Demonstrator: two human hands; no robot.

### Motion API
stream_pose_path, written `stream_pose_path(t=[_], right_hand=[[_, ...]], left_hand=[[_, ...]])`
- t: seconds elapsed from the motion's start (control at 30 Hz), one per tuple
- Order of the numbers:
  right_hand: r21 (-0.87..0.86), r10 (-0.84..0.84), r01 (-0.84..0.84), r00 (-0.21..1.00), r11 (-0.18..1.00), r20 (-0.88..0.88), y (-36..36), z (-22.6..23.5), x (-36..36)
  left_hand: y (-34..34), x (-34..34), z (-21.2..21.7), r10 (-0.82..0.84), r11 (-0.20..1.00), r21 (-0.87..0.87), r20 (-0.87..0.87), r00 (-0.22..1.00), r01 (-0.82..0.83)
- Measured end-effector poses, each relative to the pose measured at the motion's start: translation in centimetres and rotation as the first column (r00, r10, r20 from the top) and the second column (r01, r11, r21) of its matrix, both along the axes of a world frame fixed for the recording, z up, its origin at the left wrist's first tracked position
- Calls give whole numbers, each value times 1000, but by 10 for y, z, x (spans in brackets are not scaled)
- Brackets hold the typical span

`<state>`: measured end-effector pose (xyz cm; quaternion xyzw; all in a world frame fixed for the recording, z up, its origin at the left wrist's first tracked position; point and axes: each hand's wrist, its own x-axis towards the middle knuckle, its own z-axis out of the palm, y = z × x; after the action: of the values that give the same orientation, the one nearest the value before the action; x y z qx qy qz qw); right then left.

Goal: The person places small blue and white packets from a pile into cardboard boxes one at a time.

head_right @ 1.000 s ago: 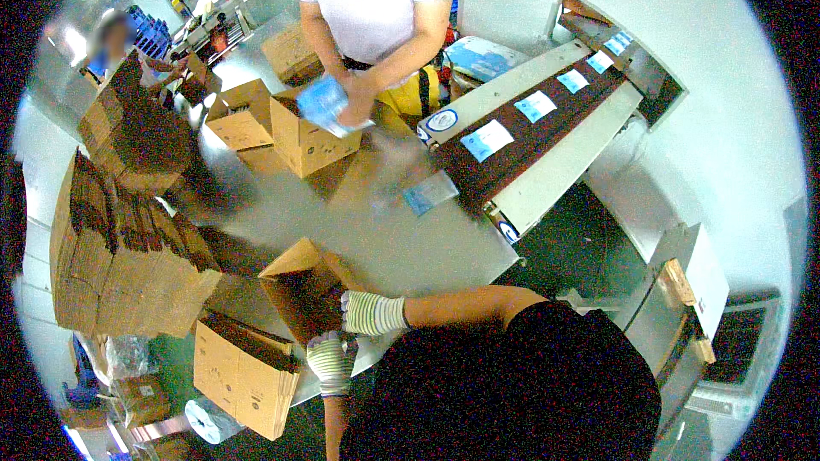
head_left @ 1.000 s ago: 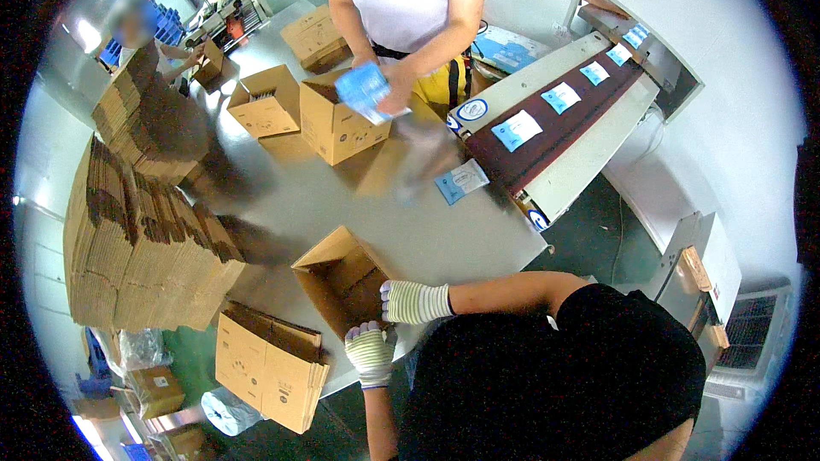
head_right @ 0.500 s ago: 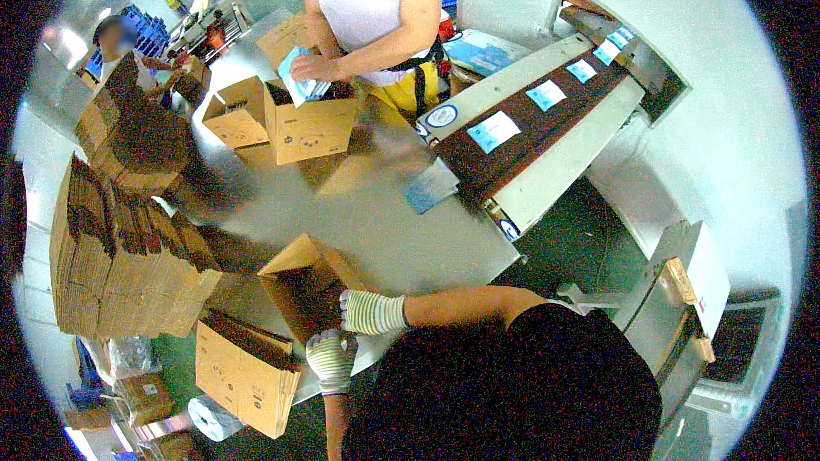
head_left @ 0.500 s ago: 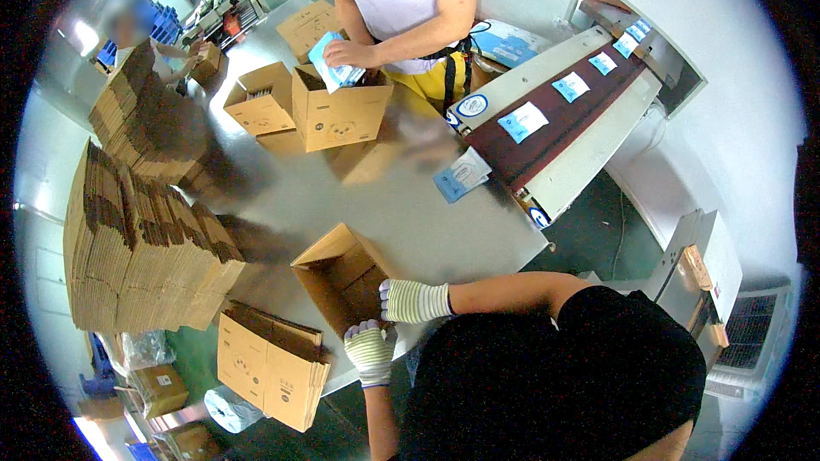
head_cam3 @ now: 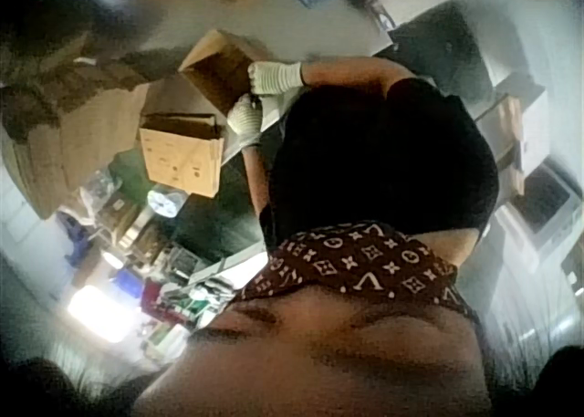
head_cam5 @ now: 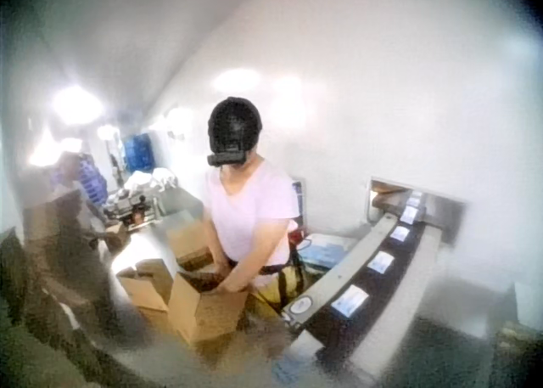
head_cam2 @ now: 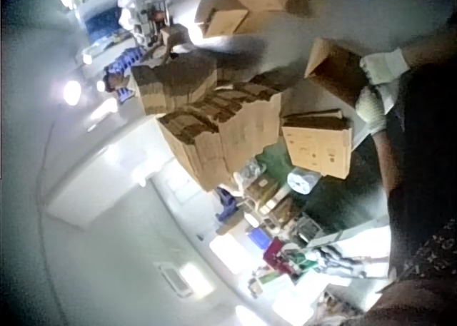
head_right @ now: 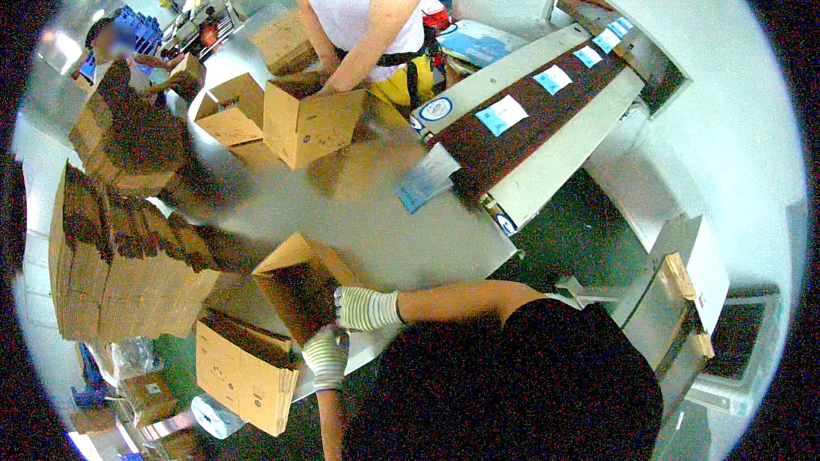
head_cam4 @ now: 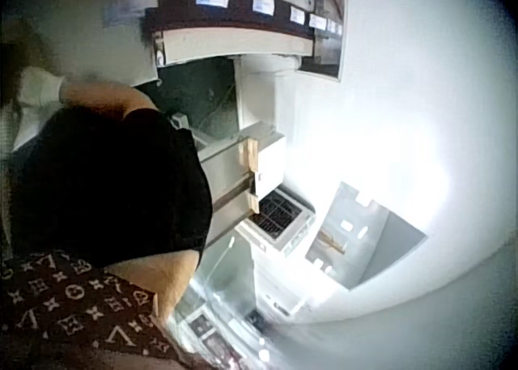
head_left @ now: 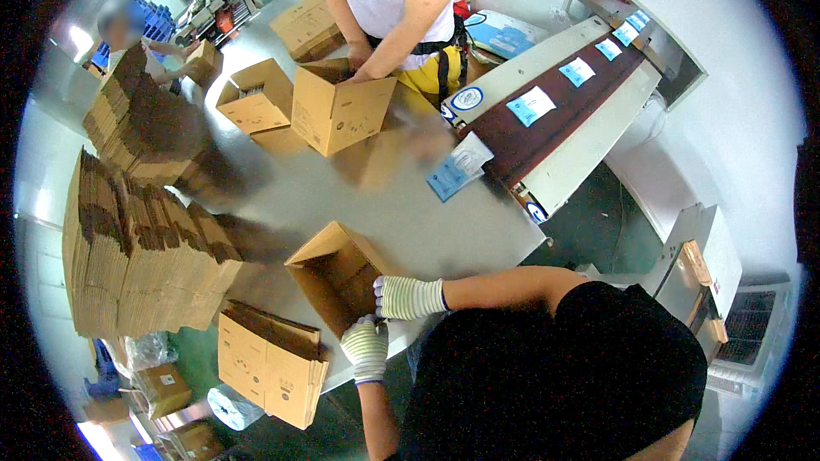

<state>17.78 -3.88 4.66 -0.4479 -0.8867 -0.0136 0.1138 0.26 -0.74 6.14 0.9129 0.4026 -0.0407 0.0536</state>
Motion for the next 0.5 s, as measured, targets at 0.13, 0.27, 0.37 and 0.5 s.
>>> stream_pose_path(t=[0.13,0.27,0.37,0.5], right_hand=[[46,-5,8,998,999,-60,-2,4,4],[-39,27,-27,1000,999,2,1,4,9],[-25,76,-95,906,995,-416,2,11,9],[-132,-154,97,819,987,-552,-3,15,40]], left_hand=[[1,8,13,26,994,-101,-107,994,-37],[-4,7,4,65,995,-70,-72,995,-71],[6,-4,-4,82,990,-98,-222,972,-106],[3,13,6,81,989,-112,-167,983,-101]])
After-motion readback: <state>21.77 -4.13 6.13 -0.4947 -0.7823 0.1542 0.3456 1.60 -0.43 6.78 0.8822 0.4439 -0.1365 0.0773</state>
